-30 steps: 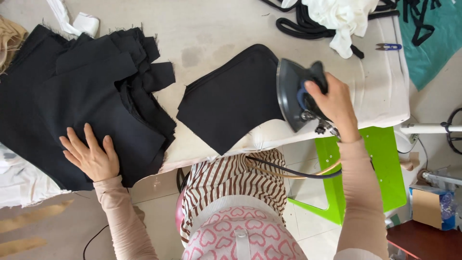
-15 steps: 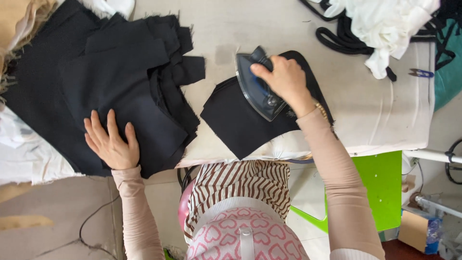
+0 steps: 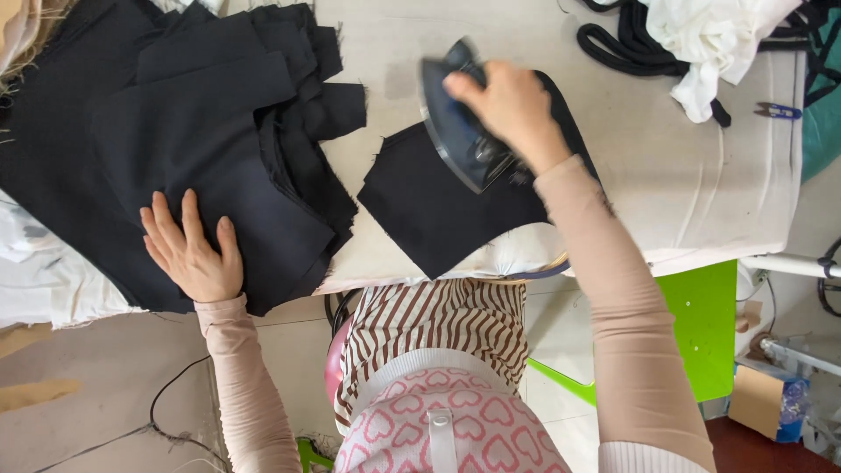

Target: The person irons multiple black fabric pieces on a table using a steam iron. They repeatedly pick up each piece, smooth it, iron it, and place it into a growing stack. A second person is visible across the table handling other materials.

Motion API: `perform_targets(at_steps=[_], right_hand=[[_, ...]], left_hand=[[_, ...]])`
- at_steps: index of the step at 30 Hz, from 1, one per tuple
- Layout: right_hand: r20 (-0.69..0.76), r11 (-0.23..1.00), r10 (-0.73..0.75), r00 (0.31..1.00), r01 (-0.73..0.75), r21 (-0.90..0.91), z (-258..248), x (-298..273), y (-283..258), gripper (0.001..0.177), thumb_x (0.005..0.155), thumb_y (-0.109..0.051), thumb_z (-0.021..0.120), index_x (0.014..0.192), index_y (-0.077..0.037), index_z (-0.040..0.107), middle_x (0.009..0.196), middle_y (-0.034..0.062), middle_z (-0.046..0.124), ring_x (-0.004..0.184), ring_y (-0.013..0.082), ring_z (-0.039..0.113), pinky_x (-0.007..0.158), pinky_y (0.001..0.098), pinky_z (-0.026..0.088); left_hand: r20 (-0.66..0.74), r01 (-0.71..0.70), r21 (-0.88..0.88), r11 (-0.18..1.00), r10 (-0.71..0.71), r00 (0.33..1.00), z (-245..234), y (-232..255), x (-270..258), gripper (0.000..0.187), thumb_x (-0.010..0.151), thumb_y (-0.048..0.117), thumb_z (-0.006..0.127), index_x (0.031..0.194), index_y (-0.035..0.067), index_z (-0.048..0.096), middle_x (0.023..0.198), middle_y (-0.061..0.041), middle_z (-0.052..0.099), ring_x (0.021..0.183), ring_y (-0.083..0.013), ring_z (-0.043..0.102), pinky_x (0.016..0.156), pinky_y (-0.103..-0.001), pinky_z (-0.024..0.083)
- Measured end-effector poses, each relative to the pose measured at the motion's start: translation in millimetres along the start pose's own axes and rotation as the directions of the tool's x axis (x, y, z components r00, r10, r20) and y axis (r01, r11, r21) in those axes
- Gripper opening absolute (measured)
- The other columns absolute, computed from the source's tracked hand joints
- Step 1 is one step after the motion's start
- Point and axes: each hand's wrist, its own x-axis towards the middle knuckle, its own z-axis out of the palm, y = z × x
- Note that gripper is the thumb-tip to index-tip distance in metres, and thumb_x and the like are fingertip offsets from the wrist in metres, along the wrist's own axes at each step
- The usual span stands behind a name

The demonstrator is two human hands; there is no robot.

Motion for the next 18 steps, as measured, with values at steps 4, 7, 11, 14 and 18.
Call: perform_targets(at_steps=[4,7,11,14,18], right_hand=[[-0.237,0.989,0.146,0.961,-0.14,0.044,-17.9,11.4,89.1,0.068,0.099,-0.063,0.048,0.096,0.003,0.062,0.087,0.0215,0.066,0.08,0.0405,0.063,0.063,0.0495,0.046],[-0.269,0.978,0.208,0.94,-0.204,0.045,-22.9,-14.6,138.0,0.068,0.103,-0.061,0.045,0.089,0.004,0.061,0.084,0.0231,0.063,0.08,0.0439,0.06,0.064,0.0522,0.042],[-0.238,0.945,0.322,0.916,-0.326,0.02,-20.6,-78.6,170.0,0.066,0.105,-0.056,0.043,0.095,0.006,0.063,0.093,0.0293,0.064,0.087,0.0512,0.058,0.069,0.058,0.042],[-0.241,0.922,0.384,0.891,-0.383,0.05,-14.7,-123.8,190.6,0.064,0.102,-0.055,0.044,0.093,0.005,0.063,0.092,0.0303,0.065,0.086,0.0528,0.058,0.069,0.0575,0.042],[-0.115,0.807,0.579,0.807,-0.547,0.222,-34.1,-137.0,212.8,0.057,0.109,-0.054,0.041,0.095,-0.002,0.057,0.086,0.0146,0.062,0.068,0.0254,0.063,0.055,0.0305,0.055]], left_hand=[[-0.04,-0.023,0.0,1.0,0.023,0.999,1.6,-0.1,0.0,0.048,0.108,0.037,0.048,0.141,0.004,0.059,0.15,-0.021,0.04,0.137,-0.0443,0.034,0.103,-0.065,0.033],[-0.059,-0.055,0.014,0.998,0.055,0.997,0.1,1.8,0.8,0.048,0.108,0.037,0.048,0.139,0.002,0.061,0.148,-0.023,0.042,0.135,-0.0458,0.037,0.101,-0.065,0.034],[-0.079,-0.115,0.038,0.993,0.118,0.99,1.3,0.8,2.3,0.05,0.11,0.037,0.047,0.138,-0.001,0.062,0.146,-0.025,0.044,0.132,-0.0481,0.039,0.099,-0.063,0.036],[-0.016,-0.101,-0.007,0.995,0.101,0.995,0.9,-4.9,0.8,0.052,0.111,0.038,0.051,0.139,-0.004,0.061,0.147,-0.028,0.041,0.132,-0.0527,0.036,0.095,-0.072,0.033],[-0.15,-0.139,-0.029,0.99,0.133,0.98,-4.3,47.3,24.5,0.048,0.11,0.038,0.053,0.128,-0.003,0.067,0.141,-0.026,0.049,0.131,-0.0489,0.039,0.099,-0.07,0.026]])
